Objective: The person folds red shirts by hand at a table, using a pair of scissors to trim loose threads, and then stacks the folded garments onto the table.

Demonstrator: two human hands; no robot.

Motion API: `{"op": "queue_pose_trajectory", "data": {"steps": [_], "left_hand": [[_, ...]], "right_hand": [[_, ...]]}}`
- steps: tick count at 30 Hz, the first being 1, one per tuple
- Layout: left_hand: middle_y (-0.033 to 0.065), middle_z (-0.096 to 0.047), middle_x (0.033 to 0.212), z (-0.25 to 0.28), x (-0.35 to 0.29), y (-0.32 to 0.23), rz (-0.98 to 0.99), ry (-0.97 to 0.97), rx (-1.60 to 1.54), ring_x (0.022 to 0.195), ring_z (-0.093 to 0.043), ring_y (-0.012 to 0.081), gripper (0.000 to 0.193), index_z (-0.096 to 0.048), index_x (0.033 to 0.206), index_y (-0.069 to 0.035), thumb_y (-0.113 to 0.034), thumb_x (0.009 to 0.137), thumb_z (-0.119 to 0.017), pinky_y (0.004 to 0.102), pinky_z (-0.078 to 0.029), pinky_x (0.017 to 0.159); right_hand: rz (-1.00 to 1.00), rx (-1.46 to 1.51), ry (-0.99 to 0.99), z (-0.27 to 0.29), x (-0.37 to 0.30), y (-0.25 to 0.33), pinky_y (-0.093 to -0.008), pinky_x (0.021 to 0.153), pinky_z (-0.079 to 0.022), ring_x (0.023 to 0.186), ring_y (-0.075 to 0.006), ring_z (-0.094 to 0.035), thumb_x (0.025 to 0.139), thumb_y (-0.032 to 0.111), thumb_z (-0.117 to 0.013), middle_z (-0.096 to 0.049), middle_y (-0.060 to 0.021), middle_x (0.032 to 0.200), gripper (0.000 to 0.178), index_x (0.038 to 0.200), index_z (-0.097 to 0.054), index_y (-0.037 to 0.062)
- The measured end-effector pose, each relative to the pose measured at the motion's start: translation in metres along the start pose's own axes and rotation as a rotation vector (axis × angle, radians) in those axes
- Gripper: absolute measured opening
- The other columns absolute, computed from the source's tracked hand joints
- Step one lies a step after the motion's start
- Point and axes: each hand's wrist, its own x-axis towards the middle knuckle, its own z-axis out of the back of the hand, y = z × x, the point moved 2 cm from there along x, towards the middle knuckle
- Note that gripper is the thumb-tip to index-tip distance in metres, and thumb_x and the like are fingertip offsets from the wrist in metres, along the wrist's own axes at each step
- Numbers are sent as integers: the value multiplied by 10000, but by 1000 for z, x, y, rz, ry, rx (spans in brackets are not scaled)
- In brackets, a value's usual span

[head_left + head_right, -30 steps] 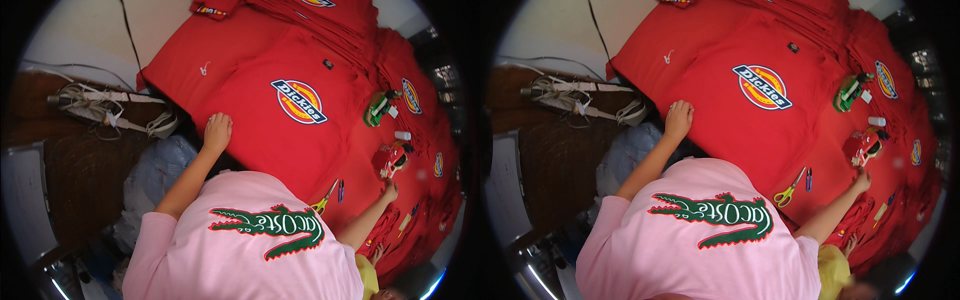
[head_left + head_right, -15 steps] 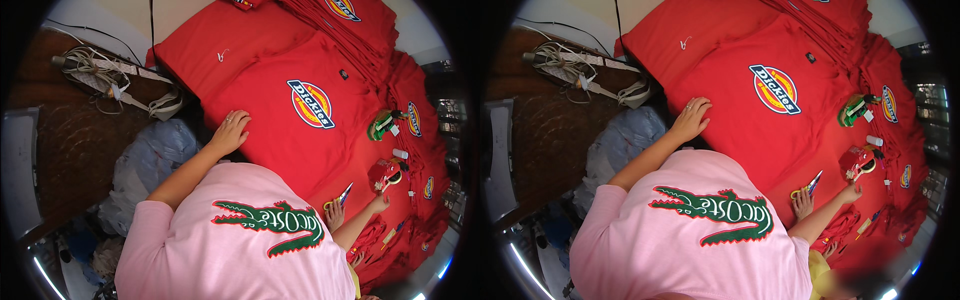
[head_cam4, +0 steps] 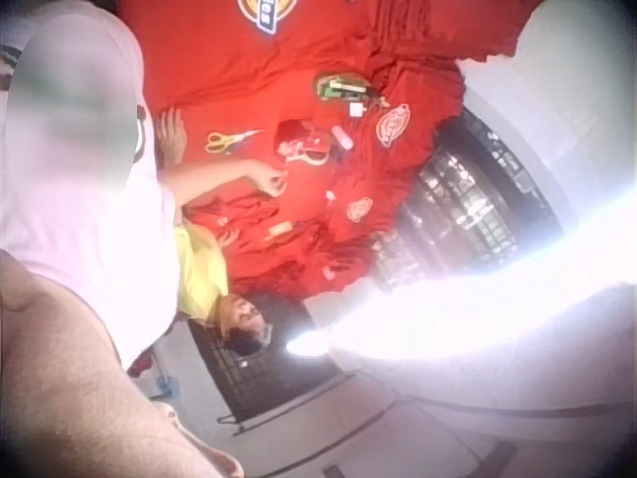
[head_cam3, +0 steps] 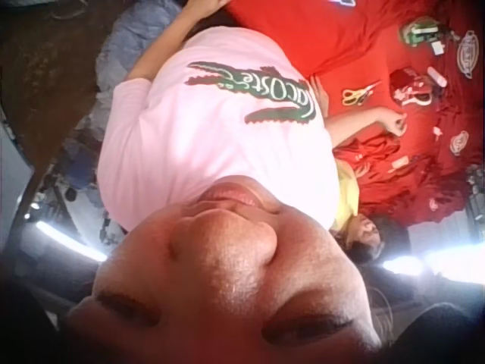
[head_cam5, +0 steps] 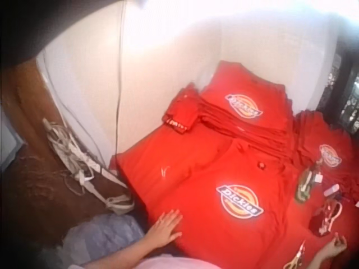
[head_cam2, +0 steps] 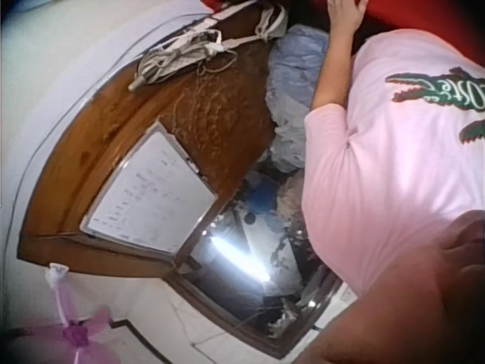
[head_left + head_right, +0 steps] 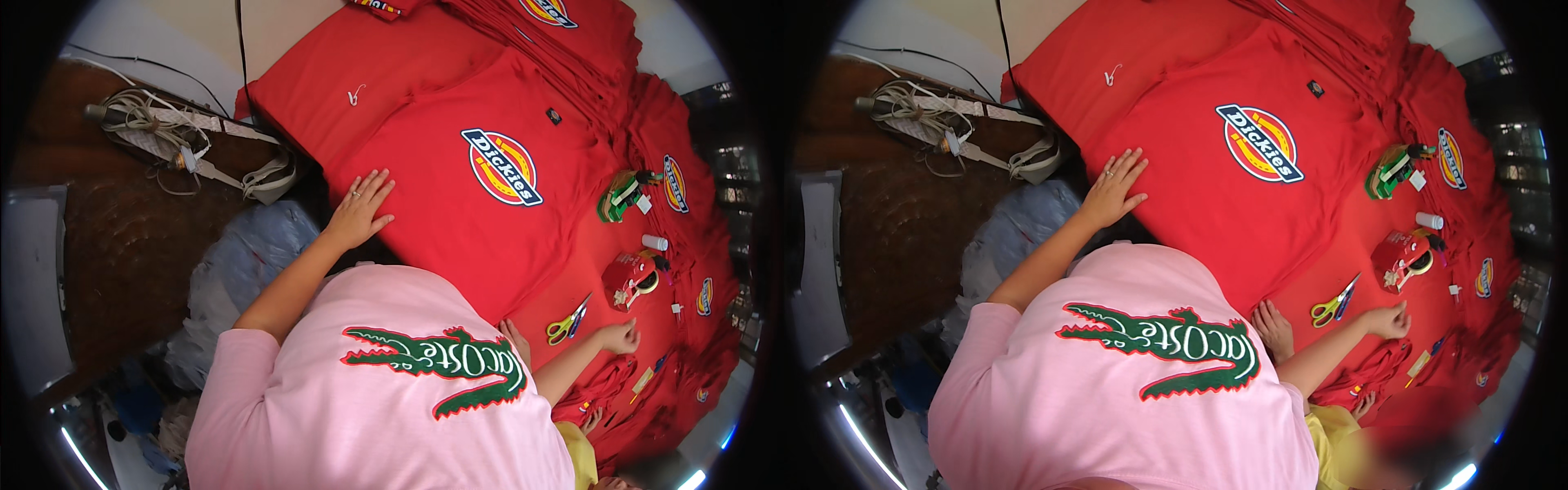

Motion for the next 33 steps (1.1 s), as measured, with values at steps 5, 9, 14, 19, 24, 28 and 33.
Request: {"op": "queue_pose_trajectory", "data": {"steps": [5, 9, 14, 19, 24, 28, 33], "left_hand": [[111, -209, 1716, -5, 46, 27, -49, -52, 87, 1586, -181, 311, 744, -339, 1611, -119, -473, 1005, -587, 509, -158, 1283], [118, -183, 1726, -1, 70, 45, -3, -87, 183, 1597, -143, 324, 755, -301, 1629, -123, -482, 1019, -561, 564, -116, 1276], [203, -312, 1660, -6, 54, 105, 416, -454, 137, 1550, -236, 427, 675, -414, 1555, -68, -373, 996, -637, 630, -199, 1219], [217, -561, 1413, -5, -13, 157, 253, -515, -151, 1314, -513, 406, 398, -615, 1322, -24, -219, 979, -671, 506, -375, 1116], [189, -602, 1346, -8, -47, 173, 257, -486, -236, 1279, -541, 378, 323, -630, 1280, 0, -199, 1026, -620, 486, -391, 1090], [146, -629, 1320, -5, -3, 170, 243, -498, -194, 1247, -559, 351, 324, -639, 1249, -9, -251, 1036, -608, 482, -397, 1066], [109, -664, 1257, 30, 65, 137, 67, -545, 115, 1244, -561, 328, 342, -631, 1244, -35, -304, 1035, -603, 479, -399, 1040]], "right_hand": [[64, 482, 612, -49, -97, 174, -311, 876, -581, 953, -214, -706, 960, -36, -683, -709, -169, 1040, 268, 1176, -524, -38], [-163, 548, 1152, -56, -238, 275, -286, 860, -541, 980, -159, -701, 997, 35, -665, -719, -91, 1023, 205, 1183, -579, 34], [230, 343, 1753, -16, -356, 328, -419, 1018, -513, 1278, -311, -597, 895, 26, -709, -580, -178, 1383, 384, 1267, -620, 54], [821, 181, 1756, 16, -364, 299, -491, 1146, -385, 1424, -355, -451, 891, 147, -721, -415, -179, 1584, 435, 1313, -626, 98], [672, -24, 1558, 53, -338, 260, -497, 1151, -368, 1424, -343, -448, 906, 170, -698, -433, -172, 1572, 412, 1305, -630, 94], [521, -97, 1462, 95, -331, 245, -478, 1111, -400, 1367, -347, -494, 910, 150, -687, -481, -166, 1532, 396, 1298, -632, 92], [358, -150, 1308, 143, -327, 242, -453, 1033, -442, 1245, -329, -580, 923, 121, -663, -587, -145, 1415, 359, 1280, -638, 86]]}}
